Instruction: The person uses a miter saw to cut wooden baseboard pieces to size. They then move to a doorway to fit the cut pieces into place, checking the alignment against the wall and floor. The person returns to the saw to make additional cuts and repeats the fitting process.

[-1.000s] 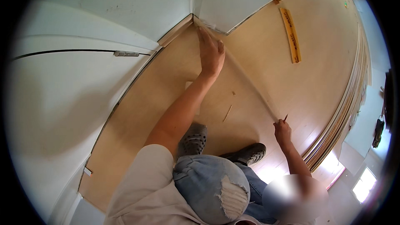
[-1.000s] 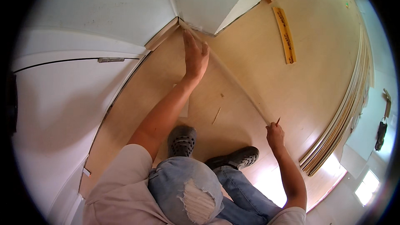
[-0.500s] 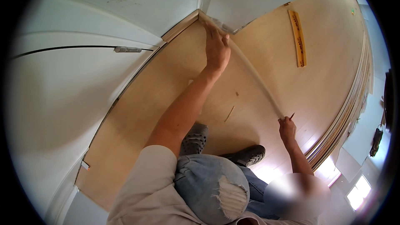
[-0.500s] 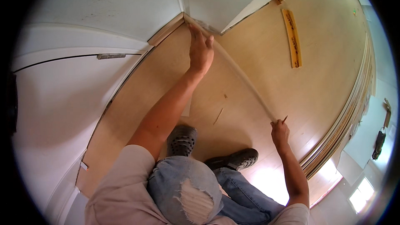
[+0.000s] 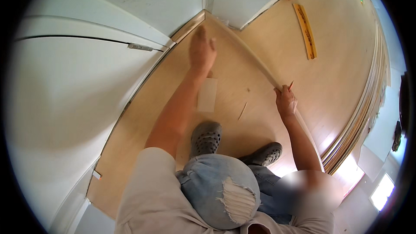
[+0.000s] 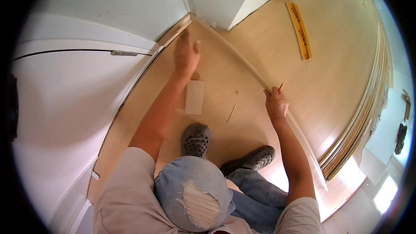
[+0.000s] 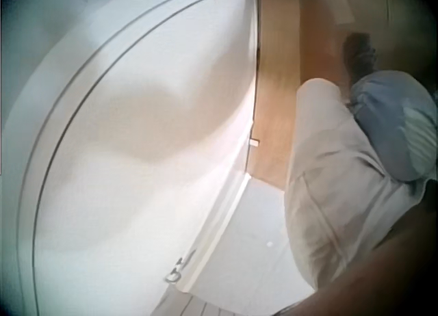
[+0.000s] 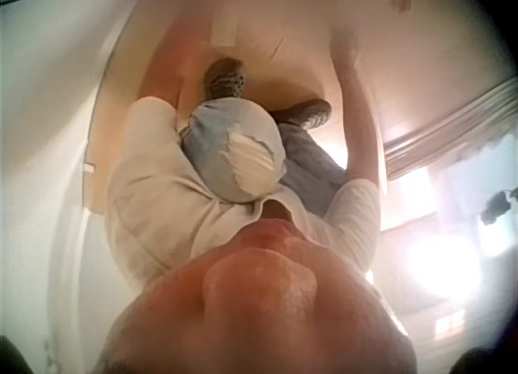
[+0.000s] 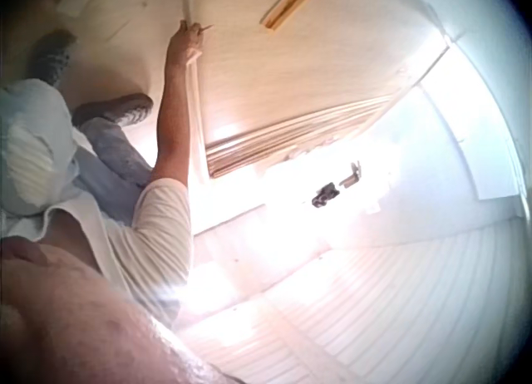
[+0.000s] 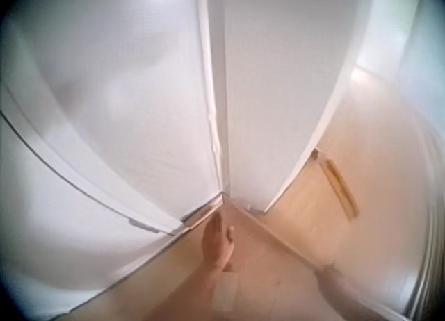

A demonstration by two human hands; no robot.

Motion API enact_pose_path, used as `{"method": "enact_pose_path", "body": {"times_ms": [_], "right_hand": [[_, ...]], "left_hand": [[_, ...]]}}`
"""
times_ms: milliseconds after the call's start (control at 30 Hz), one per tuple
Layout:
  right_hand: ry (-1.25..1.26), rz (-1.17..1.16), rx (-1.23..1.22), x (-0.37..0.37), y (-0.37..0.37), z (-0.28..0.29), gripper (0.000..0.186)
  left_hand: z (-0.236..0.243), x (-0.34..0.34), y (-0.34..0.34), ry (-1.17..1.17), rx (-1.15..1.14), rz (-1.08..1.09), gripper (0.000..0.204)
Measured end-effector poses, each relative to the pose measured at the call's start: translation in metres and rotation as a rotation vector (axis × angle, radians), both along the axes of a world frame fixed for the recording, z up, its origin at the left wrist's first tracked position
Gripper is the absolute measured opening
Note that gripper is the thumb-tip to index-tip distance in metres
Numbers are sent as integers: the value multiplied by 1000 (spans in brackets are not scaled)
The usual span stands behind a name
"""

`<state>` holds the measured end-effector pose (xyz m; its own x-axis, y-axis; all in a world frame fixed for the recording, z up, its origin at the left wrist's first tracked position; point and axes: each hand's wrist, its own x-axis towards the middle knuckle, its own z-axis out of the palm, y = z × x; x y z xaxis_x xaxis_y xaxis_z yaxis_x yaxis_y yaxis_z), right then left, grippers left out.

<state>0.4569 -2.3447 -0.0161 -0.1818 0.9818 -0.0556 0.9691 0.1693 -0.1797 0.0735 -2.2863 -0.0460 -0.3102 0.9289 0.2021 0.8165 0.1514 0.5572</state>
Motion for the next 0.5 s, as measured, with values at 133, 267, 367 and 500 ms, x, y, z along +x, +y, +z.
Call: {"method": "enact_pose_path", "body": {"times_ms": [133,267,367,500], "right_hand": [[-40,-4,-8,9,-4,-5,32],[-25,10,20,7,-5,-3,31],[-33,31,59,7,-6,-3,30],[12,35,67,6,-11,0,29]], "left_hand": [[29,-30,-31,390,-15,199,58],[24,-24,-25,508,-43,235,53],[23,-18,-6,541,-10,328,41],[16,-22,3,528,-18,371,27]]}}
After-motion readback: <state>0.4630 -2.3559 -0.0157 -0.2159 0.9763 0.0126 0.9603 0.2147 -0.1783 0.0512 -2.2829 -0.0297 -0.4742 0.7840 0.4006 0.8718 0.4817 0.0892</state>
